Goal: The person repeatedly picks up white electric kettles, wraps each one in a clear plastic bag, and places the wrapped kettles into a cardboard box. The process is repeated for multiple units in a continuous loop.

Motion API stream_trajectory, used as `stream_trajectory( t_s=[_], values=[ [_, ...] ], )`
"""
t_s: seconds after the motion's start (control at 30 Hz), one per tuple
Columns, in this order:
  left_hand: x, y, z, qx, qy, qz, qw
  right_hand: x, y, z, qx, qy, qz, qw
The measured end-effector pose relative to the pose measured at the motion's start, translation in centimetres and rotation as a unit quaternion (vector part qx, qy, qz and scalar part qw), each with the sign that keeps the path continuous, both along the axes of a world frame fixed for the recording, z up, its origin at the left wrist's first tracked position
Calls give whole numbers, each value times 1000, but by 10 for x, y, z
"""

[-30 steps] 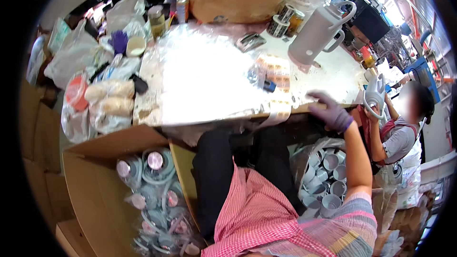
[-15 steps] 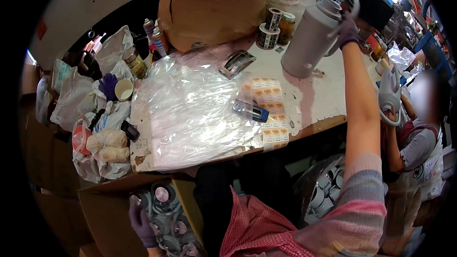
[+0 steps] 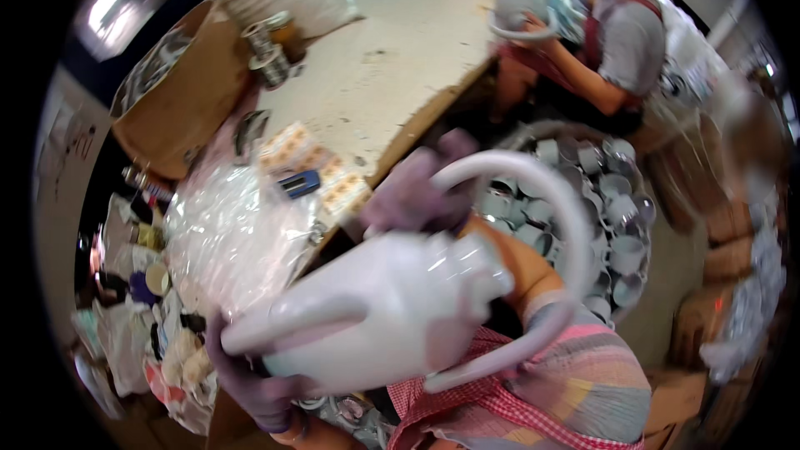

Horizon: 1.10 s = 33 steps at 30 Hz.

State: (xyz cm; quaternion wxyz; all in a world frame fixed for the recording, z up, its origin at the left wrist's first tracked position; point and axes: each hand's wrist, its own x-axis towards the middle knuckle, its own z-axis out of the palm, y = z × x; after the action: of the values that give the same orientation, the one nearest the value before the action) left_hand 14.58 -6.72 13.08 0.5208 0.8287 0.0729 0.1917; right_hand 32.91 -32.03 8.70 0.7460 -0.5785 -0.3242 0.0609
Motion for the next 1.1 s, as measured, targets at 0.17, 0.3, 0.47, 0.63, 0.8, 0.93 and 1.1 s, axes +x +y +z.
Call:
stream_trajectory(
  t_s=[0.17, 0.3, 0.47, 0.63, 0.8, 0.93, 1.1],
  values=[
    [-89, 57, -96, 102, -15, 115, 988, -24, -90, -57, -234, -197, -161, 938],
    [-168, 86, -147, 27, 13, 199, 979, -54, -306, -150, -638, 48, -286, 713],
    [-182, 64, -149, -7, -25, 302, 953, -134, -492, -191, -719, 290, -524, 353],
    [-170, 74, -144, -3, -29, 252, 967, -177, -515, -236, -626, 290, -504, 519],
    [-155, 68, -133, -9, 2, 234, 972, -146, -444, -187, -625, 142, -456, 617],
    [-151, 71, -137, 44, -28, 228, 972, -105, -338, -95, -471, 82, -371, 796],
    [-144, 72, -133, 49, -32, 169, 984, -101, -175, -72, -277, 273, 142, 910]
  ],
)
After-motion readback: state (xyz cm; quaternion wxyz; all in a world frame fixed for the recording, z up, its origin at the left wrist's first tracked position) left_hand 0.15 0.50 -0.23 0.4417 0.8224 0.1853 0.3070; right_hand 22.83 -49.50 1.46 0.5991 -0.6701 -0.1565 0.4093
